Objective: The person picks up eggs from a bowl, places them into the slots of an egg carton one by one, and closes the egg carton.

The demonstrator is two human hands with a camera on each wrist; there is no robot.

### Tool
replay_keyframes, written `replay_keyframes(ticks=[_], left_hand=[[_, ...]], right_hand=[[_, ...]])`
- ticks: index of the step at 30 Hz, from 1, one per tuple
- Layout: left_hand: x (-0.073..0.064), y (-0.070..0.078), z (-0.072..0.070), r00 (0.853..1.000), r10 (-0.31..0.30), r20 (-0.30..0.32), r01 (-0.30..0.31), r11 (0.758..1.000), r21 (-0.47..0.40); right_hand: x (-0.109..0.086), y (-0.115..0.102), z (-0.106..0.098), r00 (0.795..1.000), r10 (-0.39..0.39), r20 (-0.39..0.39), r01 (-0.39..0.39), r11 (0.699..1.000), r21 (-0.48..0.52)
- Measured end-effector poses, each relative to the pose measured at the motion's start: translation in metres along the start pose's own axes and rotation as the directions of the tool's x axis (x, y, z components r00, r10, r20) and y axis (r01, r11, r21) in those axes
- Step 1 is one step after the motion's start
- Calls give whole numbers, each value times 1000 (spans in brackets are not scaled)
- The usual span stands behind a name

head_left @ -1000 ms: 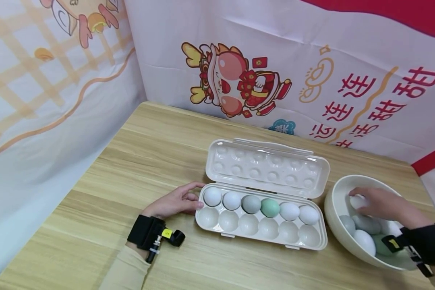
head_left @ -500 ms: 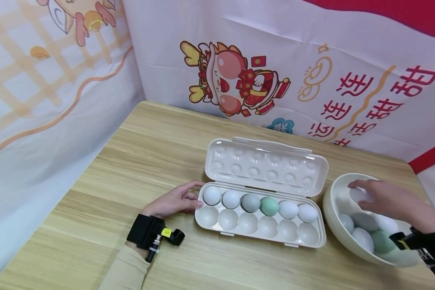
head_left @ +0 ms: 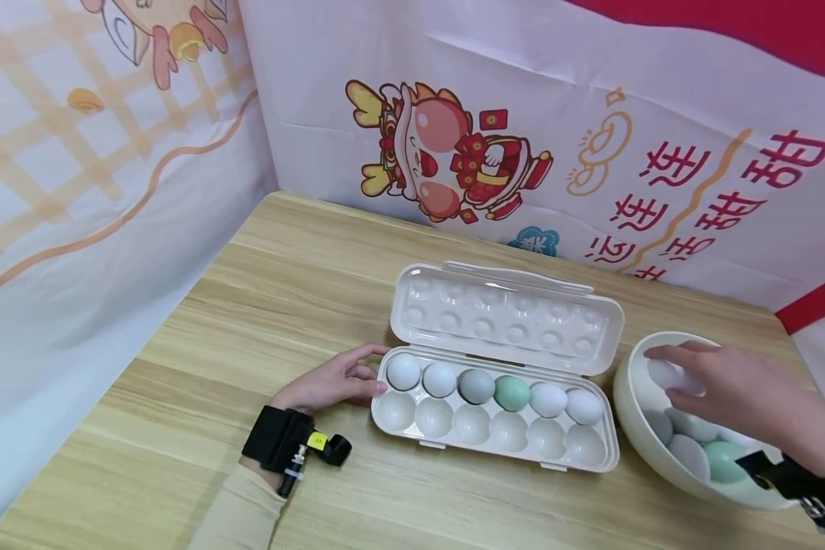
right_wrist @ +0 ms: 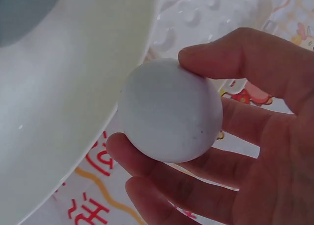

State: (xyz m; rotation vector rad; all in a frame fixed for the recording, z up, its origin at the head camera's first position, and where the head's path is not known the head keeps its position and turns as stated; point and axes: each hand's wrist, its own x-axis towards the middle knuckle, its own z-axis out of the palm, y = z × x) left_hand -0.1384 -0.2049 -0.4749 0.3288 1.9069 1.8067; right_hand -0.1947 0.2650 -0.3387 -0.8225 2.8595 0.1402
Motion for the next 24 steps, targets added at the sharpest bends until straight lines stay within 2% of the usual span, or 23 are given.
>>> replay_keyframes(ticks=[7, 16, 24], left_hand=[[0, 0, -1, 1000, 6, 2, -6, 1000, 0], [0, 0, -1, 1000, 10, 8, -10, 1000, 1], [0, 0, -1, 1000, 11, 14, -11, 1000, -4]], right_hand=[[0, -24, -3, 999, -37, -4, 37, 999, 1], [3, -45, -4, 997, -79, -1, 79, 997, 2], [1, -58, -6, 981, -165, -99, 164, 986, -14]])
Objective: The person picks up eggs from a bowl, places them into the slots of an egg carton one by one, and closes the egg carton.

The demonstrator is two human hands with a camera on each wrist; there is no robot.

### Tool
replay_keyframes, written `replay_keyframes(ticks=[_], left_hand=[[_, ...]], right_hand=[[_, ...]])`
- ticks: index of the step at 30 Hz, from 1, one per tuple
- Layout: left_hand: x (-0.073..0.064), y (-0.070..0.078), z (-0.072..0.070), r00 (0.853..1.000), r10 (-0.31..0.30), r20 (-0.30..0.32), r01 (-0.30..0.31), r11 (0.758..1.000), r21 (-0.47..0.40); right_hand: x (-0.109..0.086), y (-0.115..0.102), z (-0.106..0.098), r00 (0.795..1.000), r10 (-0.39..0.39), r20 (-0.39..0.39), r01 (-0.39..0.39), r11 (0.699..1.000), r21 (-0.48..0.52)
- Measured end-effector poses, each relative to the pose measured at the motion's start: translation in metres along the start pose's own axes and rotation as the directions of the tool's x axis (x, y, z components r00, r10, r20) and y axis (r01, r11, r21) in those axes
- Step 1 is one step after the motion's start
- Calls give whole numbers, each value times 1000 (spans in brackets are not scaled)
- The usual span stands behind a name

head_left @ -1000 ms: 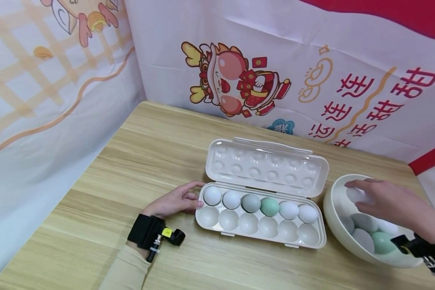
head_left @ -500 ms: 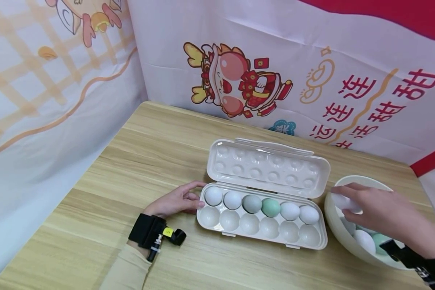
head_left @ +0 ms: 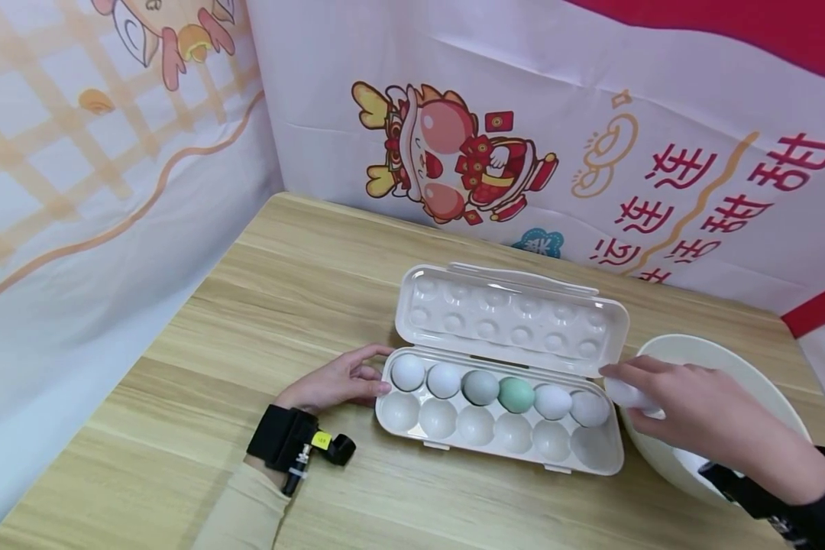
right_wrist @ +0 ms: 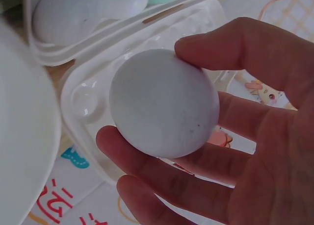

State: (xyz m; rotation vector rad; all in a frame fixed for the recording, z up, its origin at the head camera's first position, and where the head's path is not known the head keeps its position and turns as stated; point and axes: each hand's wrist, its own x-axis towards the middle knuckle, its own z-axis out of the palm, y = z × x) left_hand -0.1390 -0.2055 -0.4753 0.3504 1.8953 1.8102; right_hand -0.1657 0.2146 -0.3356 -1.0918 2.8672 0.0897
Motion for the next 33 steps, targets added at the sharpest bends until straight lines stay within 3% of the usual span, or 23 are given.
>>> replay_keyframes(ticks=[9, 17, 20, 27, 33], left_hand=[[0, 1, 0, 1000, -3, -3, 3, 1000, 16], [0, 2, 0, 1000, 0, -1, 0, 1000, 28], [0, 1, 0, 1000, 0, 1, 0, 1000, 21], [-2, 1, 0, 1000, 4, 2, -4, 1000, 14], [-3, 2, 1, 1000, 3, 3, -3, 1000, 24]], right_hand=[[10, -18, 1, 998, -18, 61, 13, 997, 75], [17, -36, 5, 993, -118, -13, 119, 992, 39], [21, -44, 6, 984, -173, -38, 174, 984, 31], [36, -65, 1, 965, -261, 6, 261, 964, 44], [47, -83, 3, 925, -376, -55, 376, 927, -8]])
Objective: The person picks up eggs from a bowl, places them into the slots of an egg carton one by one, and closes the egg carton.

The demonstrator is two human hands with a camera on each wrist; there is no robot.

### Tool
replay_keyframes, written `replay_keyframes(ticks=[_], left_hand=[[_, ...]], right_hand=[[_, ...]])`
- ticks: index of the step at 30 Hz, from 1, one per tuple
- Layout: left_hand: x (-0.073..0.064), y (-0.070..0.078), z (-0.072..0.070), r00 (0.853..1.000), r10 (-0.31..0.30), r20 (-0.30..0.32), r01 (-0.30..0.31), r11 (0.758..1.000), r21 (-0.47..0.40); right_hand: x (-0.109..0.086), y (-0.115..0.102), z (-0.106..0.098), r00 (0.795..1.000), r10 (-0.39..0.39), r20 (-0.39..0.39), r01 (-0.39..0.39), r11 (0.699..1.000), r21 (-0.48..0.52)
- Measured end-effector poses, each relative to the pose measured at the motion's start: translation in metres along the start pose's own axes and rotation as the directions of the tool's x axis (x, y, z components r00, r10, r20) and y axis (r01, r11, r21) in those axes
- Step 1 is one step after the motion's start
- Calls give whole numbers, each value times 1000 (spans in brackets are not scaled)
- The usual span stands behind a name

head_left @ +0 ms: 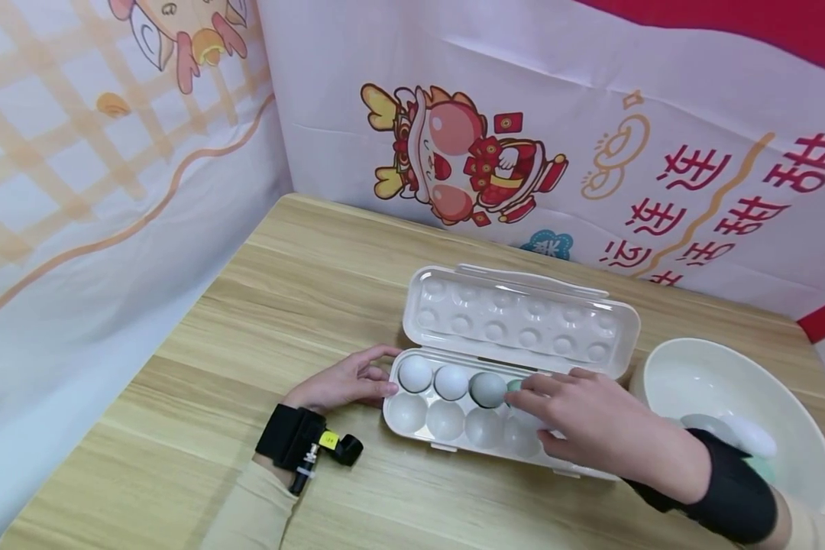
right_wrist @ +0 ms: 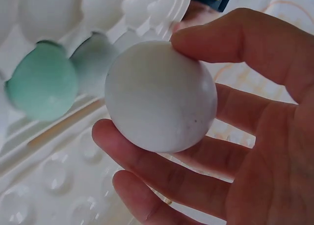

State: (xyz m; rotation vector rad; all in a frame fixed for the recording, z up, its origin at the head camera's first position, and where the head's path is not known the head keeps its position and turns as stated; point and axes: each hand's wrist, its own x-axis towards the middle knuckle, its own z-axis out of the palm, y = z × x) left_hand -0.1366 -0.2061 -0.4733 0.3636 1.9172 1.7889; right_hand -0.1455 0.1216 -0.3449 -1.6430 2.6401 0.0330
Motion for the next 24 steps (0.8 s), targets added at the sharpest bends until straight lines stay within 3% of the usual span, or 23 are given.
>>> replay_keyframes(ticks=[10, 19, 24], left_hand=[[0, -2, 0, 1000, 7, -5, -7, 1000, -1], [1, -3, 1, 1000, 3, -4, -3, 1000, -18], [1, -2, 0, 1000, 2, -6, -2, 1000, -8]], right_hand=[[19, -17, 4, 992, -106, 68, 113, 989, -96], [31, -27, 15, 975, -217, -45, 207, 966, -156], [42, -34, 18, 965, -257, -56, 240, 948, -208]])
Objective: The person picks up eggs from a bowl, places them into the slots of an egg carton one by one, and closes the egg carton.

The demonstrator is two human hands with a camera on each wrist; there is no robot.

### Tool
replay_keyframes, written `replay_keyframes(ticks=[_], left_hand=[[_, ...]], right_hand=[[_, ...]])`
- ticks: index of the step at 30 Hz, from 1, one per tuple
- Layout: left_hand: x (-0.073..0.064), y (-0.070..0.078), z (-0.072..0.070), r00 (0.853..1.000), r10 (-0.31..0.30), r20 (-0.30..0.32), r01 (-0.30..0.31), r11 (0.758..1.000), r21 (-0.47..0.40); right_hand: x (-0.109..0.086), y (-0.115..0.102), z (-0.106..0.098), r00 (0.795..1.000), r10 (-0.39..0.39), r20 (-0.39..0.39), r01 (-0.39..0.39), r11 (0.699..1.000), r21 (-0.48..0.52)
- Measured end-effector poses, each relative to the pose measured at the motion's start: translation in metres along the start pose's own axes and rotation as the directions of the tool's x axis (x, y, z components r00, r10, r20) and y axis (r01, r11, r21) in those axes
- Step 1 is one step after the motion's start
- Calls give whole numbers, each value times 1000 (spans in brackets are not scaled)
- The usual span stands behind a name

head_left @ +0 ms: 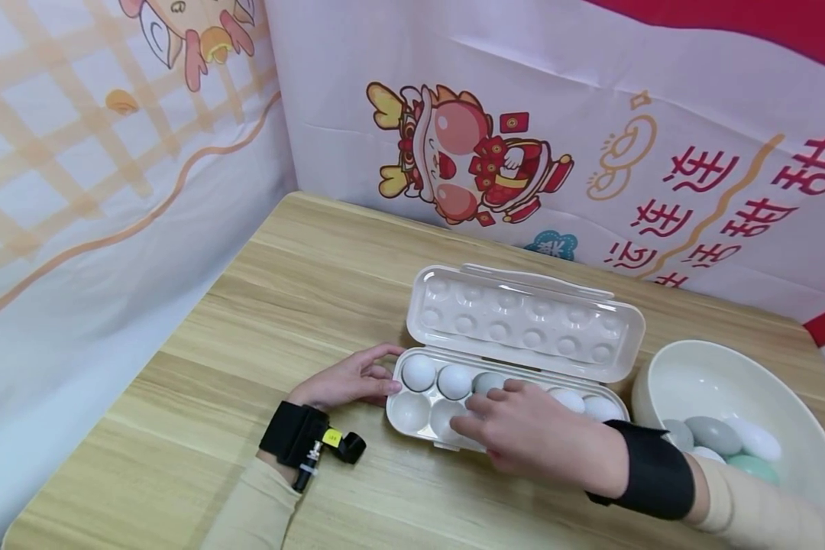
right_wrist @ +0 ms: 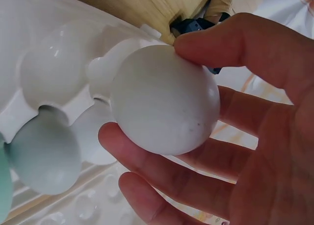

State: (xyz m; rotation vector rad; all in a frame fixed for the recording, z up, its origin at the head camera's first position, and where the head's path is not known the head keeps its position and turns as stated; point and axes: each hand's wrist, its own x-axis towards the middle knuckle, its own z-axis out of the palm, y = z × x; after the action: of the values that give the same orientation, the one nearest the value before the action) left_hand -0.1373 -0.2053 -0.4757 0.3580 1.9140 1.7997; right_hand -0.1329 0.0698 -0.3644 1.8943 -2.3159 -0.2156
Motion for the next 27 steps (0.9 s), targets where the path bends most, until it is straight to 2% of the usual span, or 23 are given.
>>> replay_keyframes(ticks=[9, 18, 27], left_hand=[[1, 0, 1, 1000, -6, 7, 7, 999, -41], [1, 0, 0, 1000, -4, 6, 4, 1000, -21], [-3, 3, -1, 1000, 0, 5, 0, 1000, 9]], right_hand=[[25, -7, 1, 999, -37, 34, 39, 998, -43], [45, -10, 8, 995, -41, 92, 43, 999, -20], [55, -10, 15, 999, -40, 35, 41, 999, -25]])
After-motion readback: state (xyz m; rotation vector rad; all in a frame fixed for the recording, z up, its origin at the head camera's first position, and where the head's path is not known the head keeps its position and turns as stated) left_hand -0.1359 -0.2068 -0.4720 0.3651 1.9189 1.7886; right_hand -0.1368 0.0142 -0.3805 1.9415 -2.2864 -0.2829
